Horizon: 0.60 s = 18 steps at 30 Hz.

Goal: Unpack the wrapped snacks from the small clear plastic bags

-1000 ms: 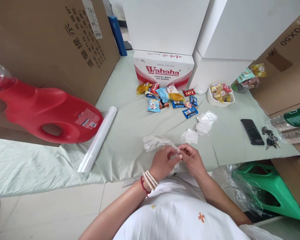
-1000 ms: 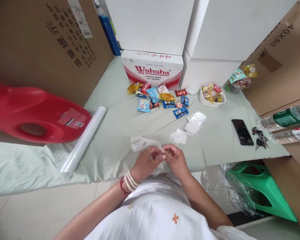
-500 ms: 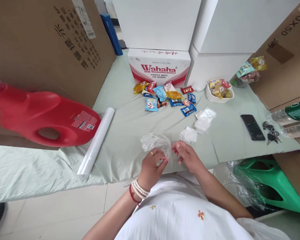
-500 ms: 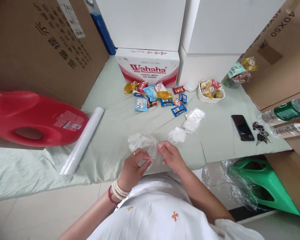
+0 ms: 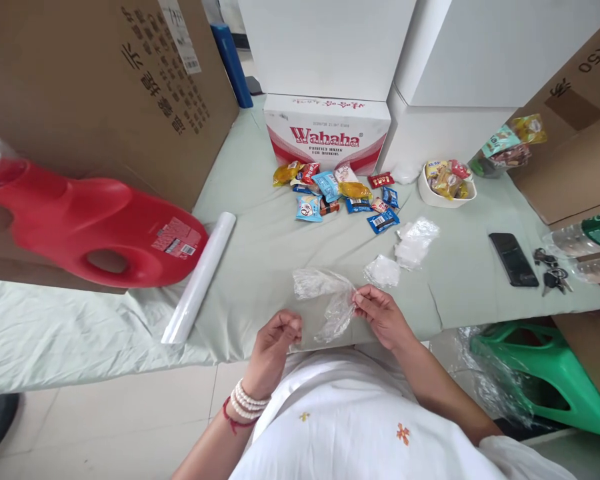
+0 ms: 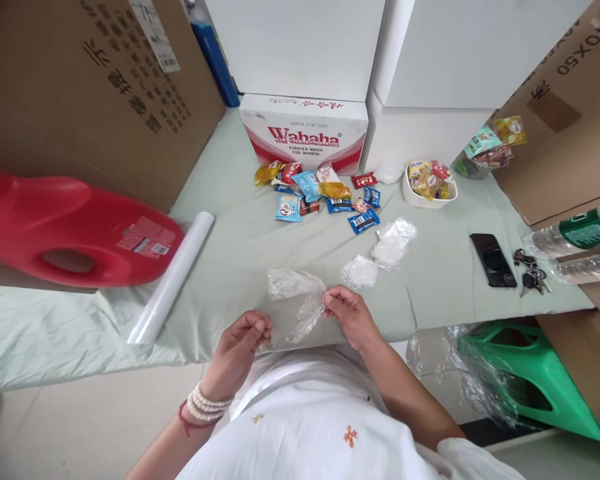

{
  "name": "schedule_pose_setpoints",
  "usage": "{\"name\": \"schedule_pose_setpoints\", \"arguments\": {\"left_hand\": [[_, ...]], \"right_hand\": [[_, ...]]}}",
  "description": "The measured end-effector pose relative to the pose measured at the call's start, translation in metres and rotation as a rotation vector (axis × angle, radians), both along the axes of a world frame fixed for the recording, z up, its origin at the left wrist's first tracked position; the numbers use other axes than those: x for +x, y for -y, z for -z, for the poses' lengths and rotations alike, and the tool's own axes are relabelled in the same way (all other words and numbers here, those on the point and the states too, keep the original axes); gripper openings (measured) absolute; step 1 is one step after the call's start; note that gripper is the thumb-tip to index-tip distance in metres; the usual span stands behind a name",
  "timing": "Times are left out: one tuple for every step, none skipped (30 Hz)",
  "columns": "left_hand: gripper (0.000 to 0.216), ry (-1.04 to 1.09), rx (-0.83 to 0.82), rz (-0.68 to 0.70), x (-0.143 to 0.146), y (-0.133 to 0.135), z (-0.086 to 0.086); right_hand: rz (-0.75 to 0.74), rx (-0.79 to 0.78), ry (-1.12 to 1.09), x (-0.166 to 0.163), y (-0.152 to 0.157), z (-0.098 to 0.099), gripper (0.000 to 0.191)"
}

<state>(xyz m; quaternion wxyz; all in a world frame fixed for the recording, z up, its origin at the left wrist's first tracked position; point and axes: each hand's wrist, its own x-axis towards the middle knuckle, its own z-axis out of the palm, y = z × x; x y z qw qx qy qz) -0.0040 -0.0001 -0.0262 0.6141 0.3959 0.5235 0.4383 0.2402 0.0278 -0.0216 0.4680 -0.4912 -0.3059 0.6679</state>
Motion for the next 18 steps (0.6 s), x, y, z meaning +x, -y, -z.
{"name": "schedule_pose_setpoints", "arguments": {"left_hand": [[0.041, -0.001, -0.028, 0.004, -0.001, 0.000, -0.002], [0.044, -0.018, -0.051, 0.024, 0.001, 0.000, -0.005], [0.047, -0.046, -0.064, 0.055, 0.005, -0.002, -0.008], [0.048, -0.082, -0.066, 0.089, 0.012, -0.006, -0.010], [0.048, -0.116, -0.061, 0.124, 0.020, -0.010, -0.013], [0.045, -0.140, -0.048, 0.150, 0.029, -0.015, -0.015], [0.041, -0.148, -0.029, 0.158, 0.038, -0.021, -0.016], [0.038, -0.131, -0.014, 0.145, 0.046, -0.026, -0.017], [0.038, -0.091, -0.010, 0.118, 0.051, -0.031, -0.018], [0.038, -0.029, -0.023, 0.083, 0.054, -0.035, -0.018], [0.038, 0.046, -0.052, 0.046, 0.053, -0.039, -0.018], [0.037, 0.123, -0.092, 0.009, 0.050, -0.041, -0.018], [0.037, 0.191, -0.135, -0.024, 0.043, -0.043, -0.018], [0.037, 0.248, -0.173, -0.055, 0.034, -0.044, -0.018], [0.037, 0.295, -0.203, -0.082, 0.024, -0.045, -0.018], [0.036, 0.332, -0.221, -0.109, 0.013, -0.046, -0.017], [0.035, 0.360, -0.229, -0.134, 0.002, -0.046, -0.017], [0.034, 0.379, -0.228, -0.156, -0.008, -0.046, -0.015]], "right_hand": [[-0.012, 0.012, -0.012, 0.000, 0.001, -0.001, 0.034], [-0.032, 0.028, -0.020, -0.002, 0.001, -0.003, 0.033], [-0.055, 0.052, -0.021, -0.004, 0.002, -0.004, 0.031], [-0.087, 0.082, -0.012, -0.006, 0.003, -0.006, 0.030], [-0.120, 0.117, 0.004, -0.009, 0.004, -0.006, 0.028], [-0.150, 0.150, 0.025, -0.011, 0.004, -0.007, 0.027], [-0.167, 0.176, 0.046, -0.013, 0.004, -0.007, 0.025], [-0.163, 0.187, 0.062, -0.014, 0.004, -0.008, 0.025], [-0.139, 0.178, 0.070, -0.014, 0.003, -0.008, 0.025], [-0.096, 0.150, 0.066, -0.012, 0.002, -0.008, 0.026], [-0.041, 0.111, 0.056, -0.008, 0.001, -0.008, 0.028], [0.012, 0.069, 0.046, -0.004, 0.000, -0.009, 0.030], [0.058, 0.031, 0.037, 0.002, -0.001, -0.009, 0.033], [0.093, 0.000, 0.032, 0.007, -0.002, -0.009, 0.035], [0.119, -0.021, 0.033, 0.013, -0.003, -0.009, 0.037], [0.140, -0.035, 0.038, 0.018, -0.003, -0.008, 0.039], [0.155, -0.045, 0.049, 0.023, -0.003, -0.007, 0.040], [0.162, -0.050, 0.069, 0.028, -0.002, -0.005, 0.041]]}}
